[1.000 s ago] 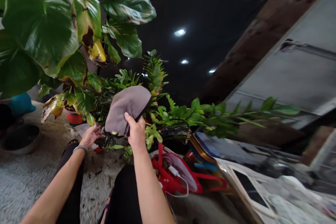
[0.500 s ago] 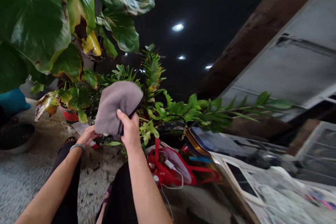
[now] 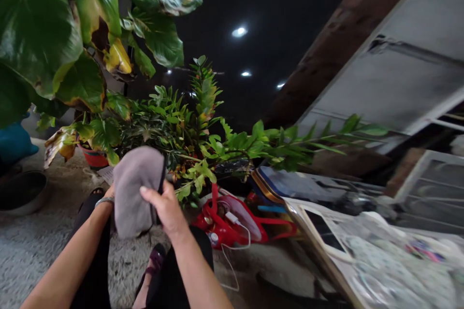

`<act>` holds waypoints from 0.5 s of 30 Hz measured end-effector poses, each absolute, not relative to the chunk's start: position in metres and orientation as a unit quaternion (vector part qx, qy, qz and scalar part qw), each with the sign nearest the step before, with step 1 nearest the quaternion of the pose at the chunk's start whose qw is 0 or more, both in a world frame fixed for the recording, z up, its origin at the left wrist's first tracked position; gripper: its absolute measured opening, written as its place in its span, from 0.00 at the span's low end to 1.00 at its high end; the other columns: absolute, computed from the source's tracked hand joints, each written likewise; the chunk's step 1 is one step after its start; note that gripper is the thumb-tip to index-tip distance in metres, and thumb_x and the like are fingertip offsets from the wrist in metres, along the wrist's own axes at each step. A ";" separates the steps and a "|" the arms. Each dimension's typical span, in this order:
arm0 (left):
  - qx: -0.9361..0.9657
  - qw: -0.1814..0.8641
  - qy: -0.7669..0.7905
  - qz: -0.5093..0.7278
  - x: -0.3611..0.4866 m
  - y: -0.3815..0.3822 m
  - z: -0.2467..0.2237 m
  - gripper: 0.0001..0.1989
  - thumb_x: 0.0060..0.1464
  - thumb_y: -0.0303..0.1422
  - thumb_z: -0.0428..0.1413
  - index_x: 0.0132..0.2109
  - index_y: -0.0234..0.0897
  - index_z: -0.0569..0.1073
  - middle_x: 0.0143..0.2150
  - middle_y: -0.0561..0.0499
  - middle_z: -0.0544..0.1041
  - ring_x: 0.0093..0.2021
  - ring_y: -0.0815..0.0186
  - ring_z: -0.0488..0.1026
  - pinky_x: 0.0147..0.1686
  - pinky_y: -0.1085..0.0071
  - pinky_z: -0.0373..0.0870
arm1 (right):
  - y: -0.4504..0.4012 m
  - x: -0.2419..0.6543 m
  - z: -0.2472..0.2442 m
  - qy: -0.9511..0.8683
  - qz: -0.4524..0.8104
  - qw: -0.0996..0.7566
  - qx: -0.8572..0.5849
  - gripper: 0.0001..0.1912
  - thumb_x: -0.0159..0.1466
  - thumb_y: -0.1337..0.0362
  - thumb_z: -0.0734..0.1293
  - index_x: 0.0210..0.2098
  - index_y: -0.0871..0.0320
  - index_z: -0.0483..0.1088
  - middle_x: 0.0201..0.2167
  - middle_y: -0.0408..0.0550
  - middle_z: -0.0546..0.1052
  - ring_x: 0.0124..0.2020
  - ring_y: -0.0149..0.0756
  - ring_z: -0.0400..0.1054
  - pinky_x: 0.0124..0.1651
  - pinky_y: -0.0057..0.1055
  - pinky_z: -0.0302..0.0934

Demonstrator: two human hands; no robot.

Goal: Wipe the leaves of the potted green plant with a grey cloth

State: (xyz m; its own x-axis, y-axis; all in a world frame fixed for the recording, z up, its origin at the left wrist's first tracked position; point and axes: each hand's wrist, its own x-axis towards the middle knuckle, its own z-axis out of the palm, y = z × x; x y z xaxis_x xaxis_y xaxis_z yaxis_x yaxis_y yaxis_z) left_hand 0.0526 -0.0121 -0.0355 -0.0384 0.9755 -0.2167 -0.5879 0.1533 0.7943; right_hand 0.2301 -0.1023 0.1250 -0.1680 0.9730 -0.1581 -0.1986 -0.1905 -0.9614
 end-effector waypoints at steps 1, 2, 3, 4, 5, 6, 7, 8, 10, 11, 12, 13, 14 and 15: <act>0.252 0.648 0.392 0.602 0.057 -0.014 -0.036 0.22 0.39 0.36 0.72 0.42 0.35 0.80 0.35 0.43 0.82 0.39 0.52 0.78 0.36 0.61 0.74 | -0.088 0.235 0.138 -0.430 0.601 0.510 -0.440 0.23 0.45 0.55 0.79 0.39 0.54 0.78 0.40 0.49 0.85 0.46 0.52 0.78 0.50 0.42 0.72; 0.259 0.649 0.389 0.601 0.060 -0.016 -0.037 0.25 0.37 0.37 0.72 0.44 0.35 0.79 0.36 0.44 0.82 0.36 0.55 0.78 0.35 0.63 0.74 | -0.072 0.239 0.146 -0.413 0.582 0.548 -0.436 0.23 0.44 0.56 0.79 0.39 0.55 0.77 0.41 0.48 0.85 0.48 0.52 0.78 0.51 0.41 0.72; 0.267 0.650 0.386 0.598 0.063 -0.018 -0.038 0.27 0.37 0.38 0.73 0.46 0.35 0.78 0.36 0.45 0.82 0.33 0.58 0.77 0.33 0.64 0.74 | -0.058 0.240 0.150 -0.386 0.576 0.574 -0.437 0.22 0.44 0.56 0.78 0.38 0.54 0.76 0.40 0.47 0.85 0.48 0.50 0.78 0.51 0.40 0.72; 0.273 0.652 0.382 0.595 0.066 -0.019 -0.038 0.28 0.37 0.39 0.73 0.47 0.35 0.77 0.37 0.46 0.82 0.32 0.60 0.77 0.32 0.65 0.73 | -0.048 0.238 0.147 -0.356 0.584 0.582 -0.440 0.21 0.43 0.57 0.77 0.36 0.54 0.75 0.37 0.46 0.85 0.47 0.49 0.78 0.50 0.39 0.72; 0.279 0.653 0.380 0.593 0.068 -0.021 -0.038 0.29 0.37 0.40 0.73 0.47 0.35 0.77 0.36 0.47 0.82 0.31 0.62 0.76 0.32 0.66 0.73 | -0.042 0.235 0.140 -0.332 0.604 0.572 -0.443 0.19 0.44 0.56 0.76 0.34 0.53 0.75 0.34 0.45 0.84 0.45 0.48 0.79 0.48 0.39 0.73; 0.281 0.651 0.379 0.595 0.069 -0.021 -0.038 0.29 0.37 0.40 0.73 0.47 0.35 0.77 0.35 0.48 0.81 0.30 0.63 0.76 0.31 0.68 0.72 | -0.043 0.232 0.129 -0.317 0.628 0.552 -0.447 0.17 0.44 0.56 0.76 0.32 0.53 0.75 0.30 0.44 0.83 0.43 0.48 0.79 0.46 0.40 0.73; 0.279 0.646 0.381 0.600 0.070 -0.022 -0.037 0.28 0.36 0.40 0.73 0.46 0.35 0.77 0.34 0.49 0.81 0.30 0.65 0.75 0.30 0.70 0.71 | -0.050 0.228 0.115 -0.311 0.649 0.529 -0.449 0.15 0.45 0.56 0.75 0.31 0.53 0.75 0.28 0.43 0.83 0.40 0.48 0.79 0.45 0.41 0.73; 0.277 0.641 0.384 0.604 0.071 -0.022 -0.036 0.27 0.35 0.39 0.73 0.44 0.36 0.77 0.33 0.51 0.81 0.29 0.66 0.74 0.30 0.71 0.70 | -0.063 0.227 0.100 -0.317 0.665 0.505 -0.450 0.14 0.46 0.55 0.76 0.31 0.52 0.76 0.27 0.43 0.83 0.39 0.48 0.80 0.44 0.42 0.73; 0.272 0.629 0.398 0.611 0.071 -0.022 -0.035 0.23 0.34 0.39 0.74 0.38 0.36 0.77 0.29 0.53 0.79 0.26 0.69 0.72 0.28 0.73 0.67 | -0.101 0.234 0.071 -0.333 0.690 0.456 -0.453 0.13 0.45 0.56 0.78 0.30 0.51 0.78 0.28 0.44 0.83 0.36 0.50 0.80 0.44 0.44 0.72; 0.274 0.625 0.407 0.607 0.071 -0.022 -0.035 0.21 0.34 0.39 0.74 0.35 0.37 0.76 0.27 0.54 0.77 0.25 0.70 0.70 0.27 0.73 0.66 | -0.122 0.245 0.059 -0.360 0.703 0.413 -0.454 0.13 0.45 0.55 0.78 0.31 0.49 0.79 0.29 0.44 0.83 0.36 0.50 0.80 0.44 0.44 0.72; 0.280 0.622 0.417 0.601 0.071 -0.021 -0.035 0.20 0.35 0.40 0.74 0.32 0.37 0.75 0.26 0.55 0.76 0.23 0.71 0.68 0.26 0.73 0.66 | -0.142 0.261 0.049 -0.380 0.708 0.373 -0.464 0.14 0.45 0.54 0.79 0.31 0.47 0.80 0.30 0.46 0.84 0.37 0.53 0.79 0.45 0.46 0.71; 0.288 0.621 0.425 0.593 0.071 -0.021 -0.035 0.20 0.36 0.41 0.73 0.31 0.37 0.75 0.25 0.55 0.75 0.21 0.71 0.66 0.25 0.73 0.66 | -0.160 0.281 0.043 -0.385 0.700 0.356 -0.485 0.15 0.45 0.54 0.79 0.32 0.47 0.80 0.32 0.48 0.84 0.38 0.55 0.79 0.45 0.48 0.71; 0.295 0.618 0.432 0.587 0.072 -0.021 -0.035 0.19 0.37 0.43 0.73 0.30 0.36 0.74 0.24 0.54 0.75 0.21 0.71 0.65 0.25 0.72 0.66 | -0.174 0.305 0.040 -0.379 0.684 0.361 -0.509 0.15 0.45 0.55 0.79 0.33 0.47 0.80 0.34 0.50 0.84 0.39 0.57 0.79 0.46 0.50 0.70; 0.300 0.615 0.438 0.583 0.073 -0.021 -0.035 0.19 0.38 0.43 0.73 0.30 0.36 0.75 0.25 0.53 0.75 0.22 0.70 0.66 0.26 0.71 0.67 | -0.184 0.330 0.040 -0.355 0.671 0.374 -0.534 0.15 0.43 0.56 0.79 0.31 0.46 0.80 0.34 0.52 0.84 0.37 0.58 0.78 0.44 0.50 0.70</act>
State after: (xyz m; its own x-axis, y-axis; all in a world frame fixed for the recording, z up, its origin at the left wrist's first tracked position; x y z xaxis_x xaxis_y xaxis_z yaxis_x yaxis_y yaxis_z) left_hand 0.0732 -0.0212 -0.0347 -0.0625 0.9800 -0.1891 -0.4535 0.1409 0.8800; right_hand 0.3304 -0.1842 0.0403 -0.1513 0.8795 -0.4511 -0.1227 -0.4696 -0.8743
